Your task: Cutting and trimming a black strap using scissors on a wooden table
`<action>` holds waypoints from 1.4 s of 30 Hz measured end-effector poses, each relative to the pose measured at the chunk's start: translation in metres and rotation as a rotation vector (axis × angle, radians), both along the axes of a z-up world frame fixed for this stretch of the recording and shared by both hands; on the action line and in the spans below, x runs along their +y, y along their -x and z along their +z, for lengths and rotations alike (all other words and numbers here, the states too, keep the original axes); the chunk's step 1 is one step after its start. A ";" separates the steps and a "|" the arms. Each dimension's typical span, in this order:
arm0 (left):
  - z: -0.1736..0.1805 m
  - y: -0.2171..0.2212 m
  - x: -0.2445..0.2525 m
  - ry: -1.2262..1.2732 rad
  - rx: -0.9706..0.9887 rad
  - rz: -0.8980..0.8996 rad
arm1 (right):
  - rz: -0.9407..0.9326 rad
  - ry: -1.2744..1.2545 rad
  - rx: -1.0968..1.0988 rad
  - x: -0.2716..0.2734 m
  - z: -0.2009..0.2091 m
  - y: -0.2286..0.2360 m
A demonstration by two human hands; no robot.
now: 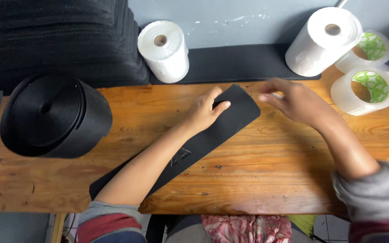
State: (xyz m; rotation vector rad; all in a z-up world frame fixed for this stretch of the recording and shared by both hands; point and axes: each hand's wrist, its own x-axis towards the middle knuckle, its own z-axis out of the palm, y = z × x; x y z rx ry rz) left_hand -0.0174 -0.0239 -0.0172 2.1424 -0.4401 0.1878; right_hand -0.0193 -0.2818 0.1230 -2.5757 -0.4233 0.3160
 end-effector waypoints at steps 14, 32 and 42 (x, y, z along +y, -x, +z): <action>0.040 -0.002 0.004 0.018 0.126 -0.023 | 0.182 0.079 0.161 0.035 -0.006 -0.048; 0.179 -0.006 0.055 0.227 -0.105 0.111 | 0.110 -0.734 -0.230 -0.008 0.067 -0.016; 0.211 -0.006 0.080 0.779 -0.664 0.219 | 0.467 -0.583 0.286 0.061 0.045 0.015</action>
